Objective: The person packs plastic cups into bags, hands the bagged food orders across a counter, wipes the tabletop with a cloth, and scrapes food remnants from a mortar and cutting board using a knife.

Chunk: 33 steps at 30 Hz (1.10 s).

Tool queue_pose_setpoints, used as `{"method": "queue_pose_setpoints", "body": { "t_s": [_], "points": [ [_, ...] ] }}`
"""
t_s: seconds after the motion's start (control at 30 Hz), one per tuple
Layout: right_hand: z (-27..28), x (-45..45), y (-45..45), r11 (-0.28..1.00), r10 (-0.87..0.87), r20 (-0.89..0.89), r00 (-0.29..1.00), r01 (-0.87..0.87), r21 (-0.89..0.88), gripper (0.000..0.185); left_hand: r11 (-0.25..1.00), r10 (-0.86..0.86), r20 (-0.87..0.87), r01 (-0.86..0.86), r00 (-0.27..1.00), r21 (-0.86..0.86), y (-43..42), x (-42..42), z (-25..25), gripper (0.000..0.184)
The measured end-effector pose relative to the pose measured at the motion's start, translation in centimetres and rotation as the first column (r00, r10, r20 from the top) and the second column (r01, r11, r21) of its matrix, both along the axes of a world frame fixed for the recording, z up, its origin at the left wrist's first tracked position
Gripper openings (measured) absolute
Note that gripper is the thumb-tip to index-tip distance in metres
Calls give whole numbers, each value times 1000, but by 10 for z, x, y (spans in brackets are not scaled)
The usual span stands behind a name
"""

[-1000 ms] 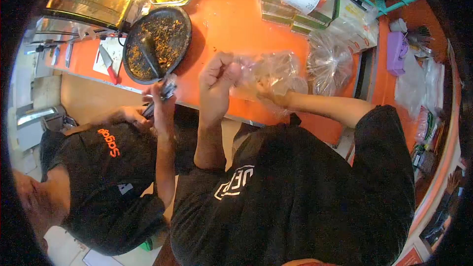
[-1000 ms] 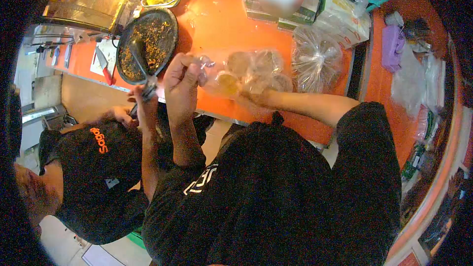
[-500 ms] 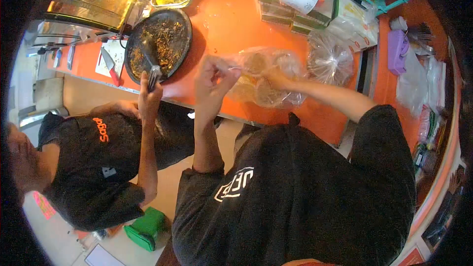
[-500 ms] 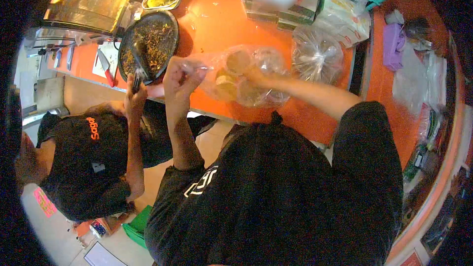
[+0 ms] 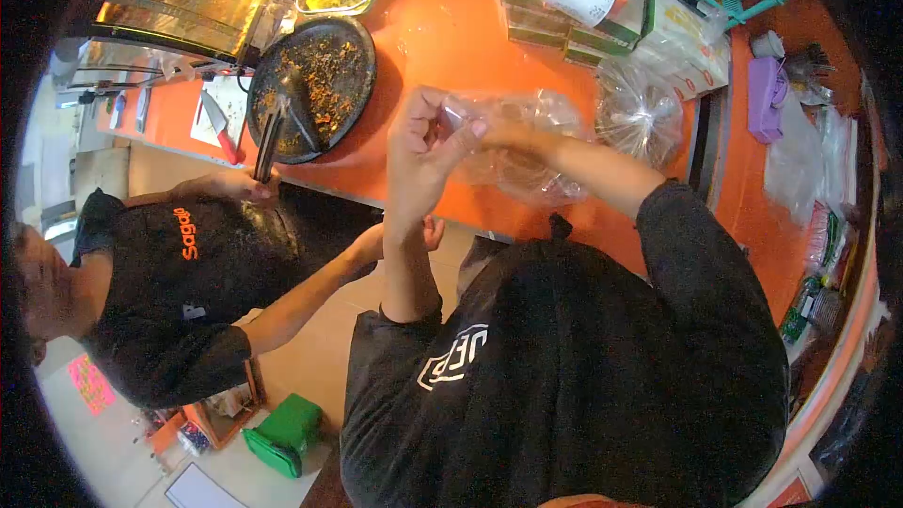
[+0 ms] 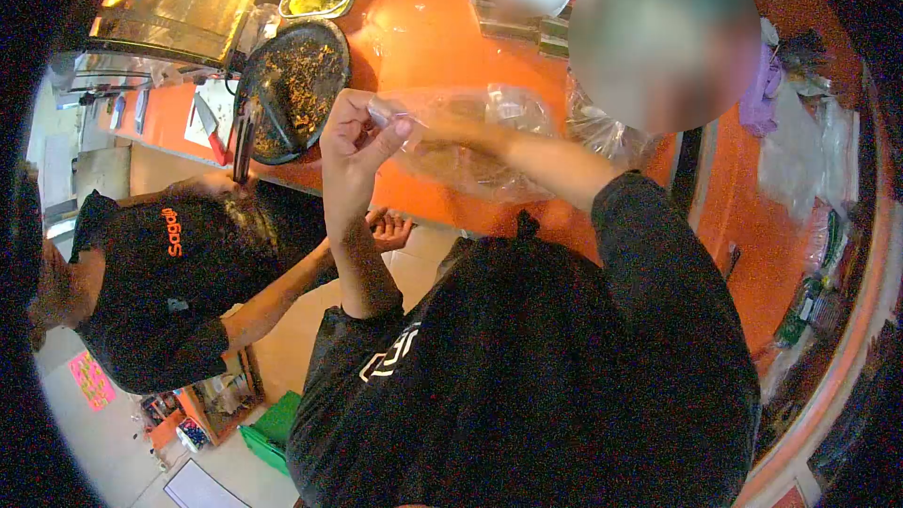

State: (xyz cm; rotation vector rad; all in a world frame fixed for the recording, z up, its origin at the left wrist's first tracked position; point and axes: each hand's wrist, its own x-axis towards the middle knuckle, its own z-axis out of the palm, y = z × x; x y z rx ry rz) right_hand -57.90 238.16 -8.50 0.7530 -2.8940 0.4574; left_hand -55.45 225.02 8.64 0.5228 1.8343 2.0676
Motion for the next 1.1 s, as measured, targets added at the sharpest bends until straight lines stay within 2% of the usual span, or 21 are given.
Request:
{"method": "queue_pose_setpoints", "body": {
  "t_s": [0.13, 0.23, 0.27, 0.3, 0.33, 0.4, 0.43, 0.5, 0.53, 0.57, 0.6, 0.63, 0.7, 0.73, 0.77, 0.8, 0.93, 0.97, 1.0, 1.03, 1.1],
  "points": [
    [-1, -7, -1, 999, -33, 70, 997, 36, -34, 16, 999, 42, -98, -45, 994, -26, -4, -12, -12, 17],
    [-1, -4, -3, 995, -49, 99, 994, 57, -78, 17, 980, 110, -170, -136, 979, -146, -1, -9, -12, 16],
    [1, 0, -2, 990, -54, 112, 992, 68, -123, 18, 947, 125, -279, -198, 952, -253, -3, -8, -10, 17],
    [4, 7, 0, 970, -50, 142, 989, 82, -228, 18, 900, 127, -392, -272, 911, -340, -3, -9, -7, 18],
    [7, 17, 3, 858, 4, 226, 974, 113, -500, 19, 910, 108, -400, -252, 910, -328, -5, -8, -2, 18],
    [37, 47, 24, 657, 234, 284, 930, 64, -751, 20, 861, 153, -417, -328, 896, -389, -8, -3, 10, 21],
    [81, 61, 44, 935, 244, 274, 930, -150, -322, 21, 869, 137, -415, -311, 899, -385, -4, 1, 14, 21],
    [136, 92, 99, 700, 333, 289, 897, -30, -714, 22, 646, 304, -788, -724, 535, -242, 6, 8, 23, 25],
    [146, 105, 133, 610, 234, 478, 847, 255, -750, 21, 661, 296, -788, -711, 540, -239, 20, 14, 29, 25],
    [150, 116, 171, 473, 165, 651, 741, 520, -711, 19, 789, 418, -677, -611, 606, -60, 38, 26, 35, 27],
    [139, 125, 210, 575, -192, 609, 769, 591, -566, 21, 852, 495, -536, -502, 684, 145, 53, 37, 38, 30],
    [122, 133, 239, 608, -514, 461, 723, 686, -399, 24, 918, 330, -635, -394, 699, 43, 66, 41, 34, 29],
    [81, 147, 261, 671, -615, 472, 632, 733, -108, 31, 961, -30, -687, -168, 726, -219, 98, 44, 16, 26],
    [76, 151, 244, 679, -605, 469, 644, 725, -119, 48, 932, -210, -639, -46, 740, -359, 115, 46, 4, 25],
    [43, 158, 234, 708, -628, 313, 712, 690, -151, 52, 907, -281, -593, 6, 755, -422, 131, 51, -4, 23],
    [30, 157, 223, 656, -749, 189, 634, 749, 87, 70, 876, -347, -544, 57, 764, -479, 144, 54, -10, 22],
    [17, 141, 209, 437, -883, 190, 428, 899, 5, 50, 781, -493, -547, 67, 676, -621, 167, 70, -35, 26],
    [-5, 133, 218, 378, -782, 410, 469, 880, -287, 45, 775, -497, -493, 110, 714, -622, 169, 76, -37, 25],
    [-4, 130, 222, 225, -619, 564, 547, 812, -539, 40, 772, -498, -440, 151, 747, -618, 171, 81, -39, 24],
    [-2, 134, 229, 217, -624, 563, 542, 812, -542, 40, 770, -506, -442, 157, 740, -619, 172, 83, -41, 24],
    [40, 143, 236, 491, -740, 412, 532, 846, -210, 28, 847, -436, -377, 232, 817, -478, 170, 85, -45, 23]
  ]
}}
